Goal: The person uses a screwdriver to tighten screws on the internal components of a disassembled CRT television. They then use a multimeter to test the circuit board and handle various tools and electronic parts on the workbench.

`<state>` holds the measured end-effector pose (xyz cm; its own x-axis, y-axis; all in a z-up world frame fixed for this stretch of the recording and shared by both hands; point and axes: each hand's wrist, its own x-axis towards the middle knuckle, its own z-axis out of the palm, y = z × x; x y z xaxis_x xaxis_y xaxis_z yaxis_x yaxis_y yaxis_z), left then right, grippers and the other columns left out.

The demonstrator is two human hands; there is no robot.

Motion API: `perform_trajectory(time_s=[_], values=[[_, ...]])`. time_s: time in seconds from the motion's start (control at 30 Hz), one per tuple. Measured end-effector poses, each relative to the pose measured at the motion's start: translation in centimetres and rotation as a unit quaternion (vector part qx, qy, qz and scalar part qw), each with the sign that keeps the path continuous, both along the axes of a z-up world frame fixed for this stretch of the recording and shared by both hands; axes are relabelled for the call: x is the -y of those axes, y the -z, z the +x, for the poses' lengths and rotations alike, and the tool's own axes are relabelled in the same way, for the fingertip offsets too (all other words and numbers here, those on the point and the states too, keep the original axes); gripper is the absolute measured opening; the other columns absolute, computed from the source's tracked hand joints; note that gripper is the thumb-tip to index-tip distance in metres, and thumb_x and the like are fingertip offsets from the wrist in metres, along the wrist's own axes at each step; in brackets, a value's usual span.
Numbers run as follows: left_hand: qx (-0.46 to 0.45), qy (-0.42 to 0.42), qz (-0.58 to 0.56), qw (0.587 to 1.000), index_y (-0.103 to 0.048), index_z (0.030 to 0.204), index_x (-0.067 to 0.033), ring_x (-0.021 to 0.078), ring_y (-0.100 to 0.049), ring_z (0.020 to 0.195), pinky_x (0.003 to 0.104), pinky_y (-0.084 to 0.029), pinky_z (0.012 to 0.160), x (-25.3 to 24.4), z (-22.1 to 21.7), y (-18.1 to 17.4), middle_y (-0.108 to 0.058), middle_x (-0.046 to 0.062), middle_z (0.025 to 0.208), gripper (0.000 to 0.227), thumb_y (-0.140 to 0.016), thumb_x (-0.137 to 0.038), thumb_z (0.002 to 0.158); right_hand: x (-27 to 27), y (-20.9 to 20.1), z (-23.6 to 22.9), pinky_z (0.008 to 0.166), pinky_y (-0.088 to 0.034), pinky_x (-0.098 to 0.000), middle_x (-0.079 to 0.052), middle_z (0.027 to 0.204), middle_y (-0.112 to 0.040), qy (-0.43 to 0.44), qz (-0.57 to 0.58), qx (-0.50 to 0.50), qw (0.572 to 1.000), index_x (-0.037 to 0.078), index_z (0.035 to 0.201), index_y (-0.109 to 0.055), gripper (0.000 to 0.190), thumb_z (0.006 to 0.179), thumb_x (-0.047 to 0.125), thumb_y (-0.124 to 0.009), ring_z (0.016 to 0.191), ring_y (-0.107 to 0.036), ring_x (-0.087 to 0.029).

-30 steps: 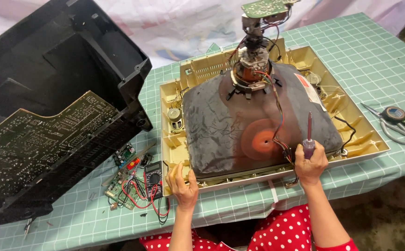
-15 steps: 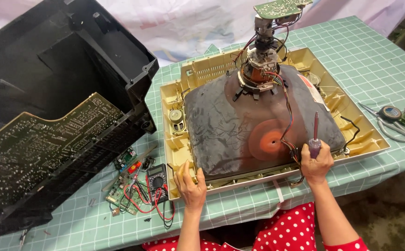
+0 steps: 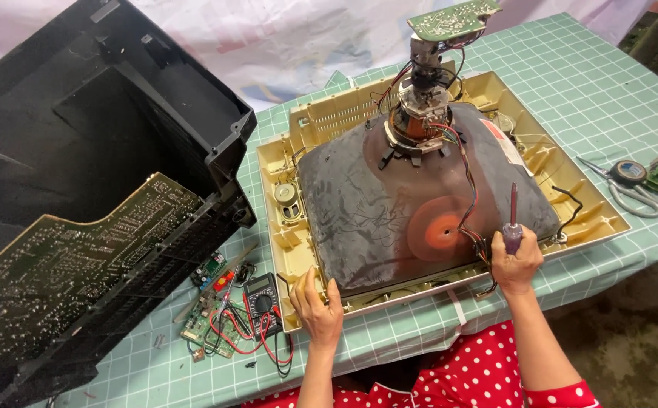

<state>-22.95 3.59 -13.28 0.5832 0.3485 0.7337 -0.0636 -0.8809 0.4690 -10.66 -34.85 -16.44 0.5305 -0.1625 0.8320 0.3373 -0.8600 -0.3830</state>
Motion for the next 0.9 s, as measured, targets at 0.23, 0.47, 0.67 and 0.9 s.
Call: perform_trajectory(time_s=[0.23,0.47,0.67,0.9], values=[[0.011,0.016,0.009,1.0,-0.059,0.13,-0.002,0.0302,-0.06,0.116,0.043,-0.048,0.105,0.0,-0.1,-0.5,-0.068,0.015,0.121,0.041,-0.061,-0.03,0.1,-0.2,-0.3,0.0,0.073,-0.052,-0.0486,-0.019,0.098,-0.066,0.018,0.003,-0.008,1.0,-0.005,0.114,-0.061,0.027,0.096,0.01,-0.074,0.078,-0.064,-0.039],[0.001,0.02,0.013,1.0,-0.06,0.13,-0.0023,0.0291,-0.06,0.116,0.042,-0.048,0.105,-0.1,0.0,-0.2,-0.068,0.014,0.121,0.041,-0.062,-0.029,0.099,-0.3,-0.4,-0.1,0.071,-0.052,-0.0467,-0.02,0.099,-0.066,0.012,0.0,-0.007,1.0,-0.006,0.115,-0.061,0.029,0.096,0.011,-0.074,0.079,-0.064,-0.039],[0.012,0.017,0.019,1.0,-0.06,0.129,-0.0014,0.0298,-0.061,0.116,0.043,-0.049,0.106,0.0,0.1,-0.2,-0.068,0.015,0.12,0.04,-0.062,-0.029,0.1,-0.1,-0.4,-0.1,0.072,-0.052,-0.0466,-0.019,0.097,-0.065,0.011,0.007,-0.018,1.0,-0.005,0.115,-0.061,0.027,0.096,0.011,-0.073,0.078,-0.064,-0.038],[0.015,0.019,0.03,0.999,-0.061,0.129,-0.0013,0.03,-0.06,0.115,0.043,-0.049,0.105,-0.1,0.1,-0.9,-0.068,0.015,0.12,0.04,-0.062,-0.029,0.1,-0.1,-0.1,-0.1,0.074,-0.052,-0.0498,-0.021,0.1,-0.065,0.017,0.001,-0.017,1.0,-0.005,0.117,-0.061,0.029,0.097,0.012,-0.074,0.079,-0.063,-0.042]])
